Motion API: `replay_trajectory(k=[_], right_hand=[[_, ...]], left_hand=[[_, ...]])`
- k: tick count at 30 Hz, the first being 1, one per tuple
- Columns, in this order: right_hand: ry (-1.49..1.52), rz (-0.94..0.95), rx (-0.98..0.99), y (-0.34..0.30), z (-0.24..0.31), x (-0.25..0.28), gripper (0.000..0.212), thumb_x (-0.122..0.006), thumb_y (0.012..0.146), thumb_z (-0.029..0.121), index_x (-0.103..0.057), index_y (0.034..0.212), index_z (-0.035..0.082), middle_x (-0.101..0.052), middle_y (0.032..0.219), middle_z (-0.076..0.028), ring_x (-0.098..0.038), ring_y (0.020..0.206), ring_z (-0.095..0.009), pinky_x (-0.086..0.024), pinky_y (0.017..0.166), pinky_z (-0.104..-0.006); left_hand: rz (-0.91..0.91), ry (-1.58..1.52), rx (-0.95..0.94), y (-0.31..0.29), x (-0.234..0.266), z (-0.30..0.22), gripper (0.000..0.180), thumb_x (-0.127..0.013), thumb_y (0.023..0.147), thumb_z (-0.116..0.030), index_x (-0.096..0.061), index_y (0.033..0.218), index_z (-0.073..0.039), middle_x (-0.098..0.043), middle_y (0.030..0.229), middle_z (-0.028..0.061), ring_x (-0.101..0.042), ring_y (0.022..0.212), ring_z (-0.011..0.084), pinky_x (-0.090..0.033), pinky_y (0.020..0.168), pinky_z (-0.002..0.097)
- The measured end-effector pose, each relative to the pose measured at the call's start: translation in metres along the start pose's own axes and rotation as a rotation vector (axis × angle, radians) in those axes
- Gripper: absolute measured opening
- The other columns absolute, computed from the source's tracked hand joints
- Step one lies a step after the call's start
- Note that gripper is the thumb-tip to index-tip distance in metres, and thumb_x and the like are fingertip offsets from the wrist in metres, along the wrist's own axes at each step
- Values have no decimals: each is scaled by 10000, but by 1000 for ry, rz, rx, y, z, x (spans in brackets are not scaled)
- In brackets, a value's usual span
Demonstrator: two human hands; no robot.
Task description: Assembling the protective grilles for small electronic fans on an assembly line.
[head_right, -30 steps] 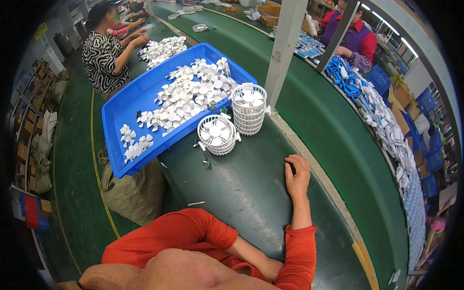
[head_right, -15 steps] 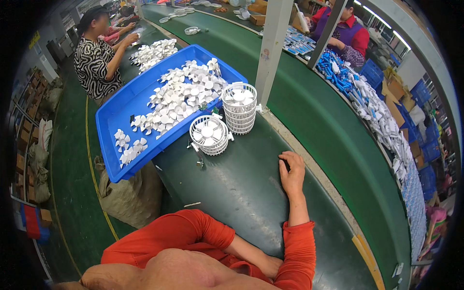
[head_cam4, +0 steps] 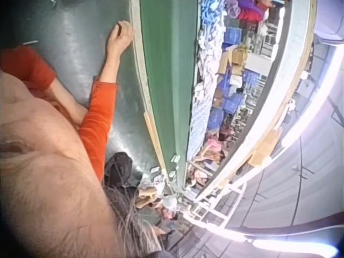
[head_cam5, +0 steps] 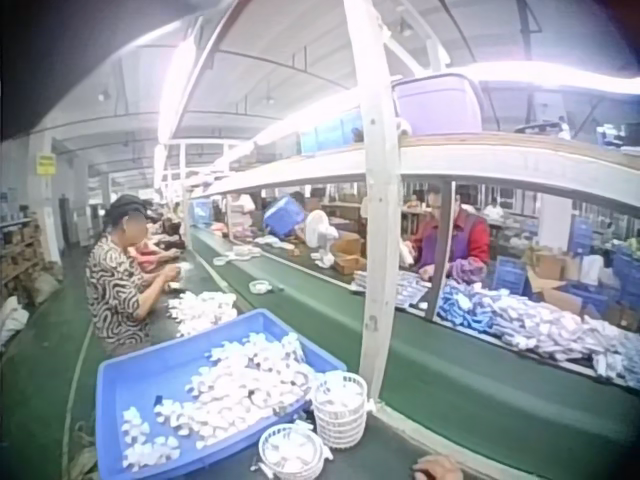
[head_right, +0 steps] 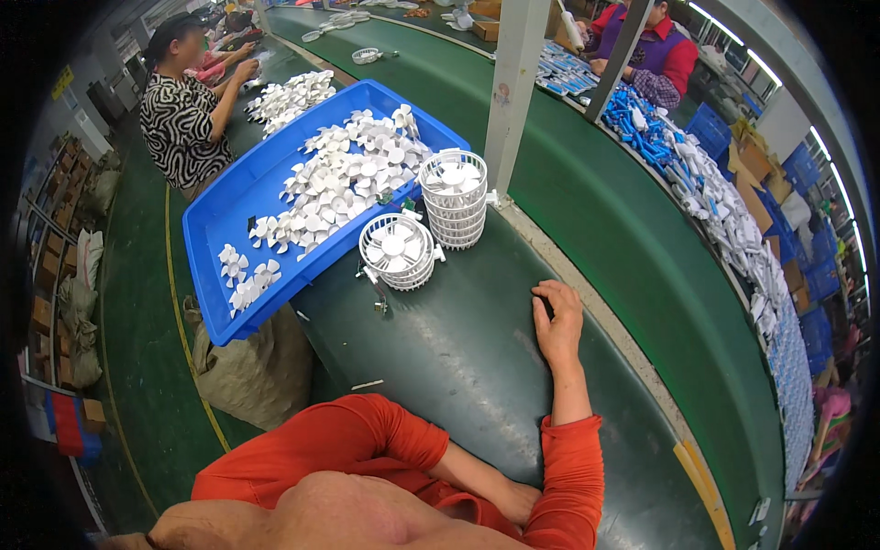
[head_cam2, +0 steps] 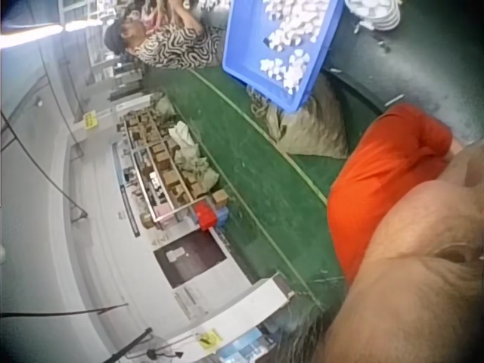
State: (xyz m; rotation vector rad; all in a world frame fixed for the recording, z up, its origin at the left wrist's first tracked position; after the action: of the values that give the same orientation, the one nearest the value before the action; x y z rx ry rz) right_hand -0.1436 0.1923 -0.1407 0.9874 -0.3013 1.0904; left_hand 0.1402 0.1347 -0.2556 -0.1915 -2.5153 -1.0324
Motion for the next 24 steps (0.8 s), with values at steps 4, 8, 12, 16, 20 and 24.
replay_trajectory(k=[4, 8, 12, 16, 20, 24], right_hand=[[0, 6, -1, 1, 0, -1, 134, -651, 775, 17, -654, 909, 25, -636, 1013, -116, -579, 985, -296, -449, 874, -379], [14, 6, -3, 1, 2, -2, 139, -647, 770, 5, -652, 908, 24, -636, 1015, -119, -580, 991, -296, -452, 875, -376], [19, 3, -17, 0, 0, 0, 131, -645, 772, 5, -651, 903, 20, -636, 1018, -120, -582, 993, -298, -455, 875, -376], [19, 6, -14, -2, -2, -2, 133, -646, 776, 9, -650, 909, 24, -635, 1023, -118, -581, 1000, -295, -452, 882, -375], [19, 4, -24, -1, -2, 0, 136, -647, 775, 9, -649, 911, 24, -632, 1029, -116, -579, 1002, -295, -449, 889, -374], [21, 9, -23, -1, -2, -1, 140, -646, 772, 4, -647, 911, 23, -631, 1030, -118, -579, 1002, -296, -447, 890, -374]], left_hand=[[41, 4, 13, 0, -1, 0, 428, -627, 750, -366, -609, 1039, -51, -644, 1044, 155, -604, 986, 342, -510, 776, 438], [-30, -26, 8, 1, -4, 2, 393, -645, 737, -346, -616, 1002, -56, -648, 1001, 154, -612, 948, 343, -513, 743, 441], [92, 14, 25, -3, -18, 12, 382, -660, 725, -339, -626, 979, -56, -653, 994, 154, -615, 945, 342, -514, 749, 440], [92, 44, 46, -4, -24, 12, 370, -664, 720, -344, -646, 962, -64, -656, 999, 158, -616, 948, 342, -515, 759, 442], [-38, 33, -38, -4, -24, 10, 372, -660, 721, -343, -648, 978, -73, -656, 1010, 154, -614, 946, 345, -516, 760, 443], [26, 2, 19, -1, -23, 6, 369, -652, 728, -349, -646, 979, -79, -657, 1014, 145, -614, 949, 347, -515, 765, 446]])
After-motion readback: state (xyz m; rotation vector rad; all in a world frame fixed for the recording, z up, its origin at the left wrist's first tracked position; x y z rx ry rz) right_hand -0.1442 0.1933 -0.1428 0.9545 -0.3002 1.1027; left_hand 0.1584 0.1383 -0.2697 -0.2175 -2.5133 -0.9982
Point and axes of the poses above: each hand's wrist, its own y-axis towards the middle knuckle, its own x-axis out of the back of the hand, z = x × y, the point moved 4 cm from there along y, towards the middle knuckle
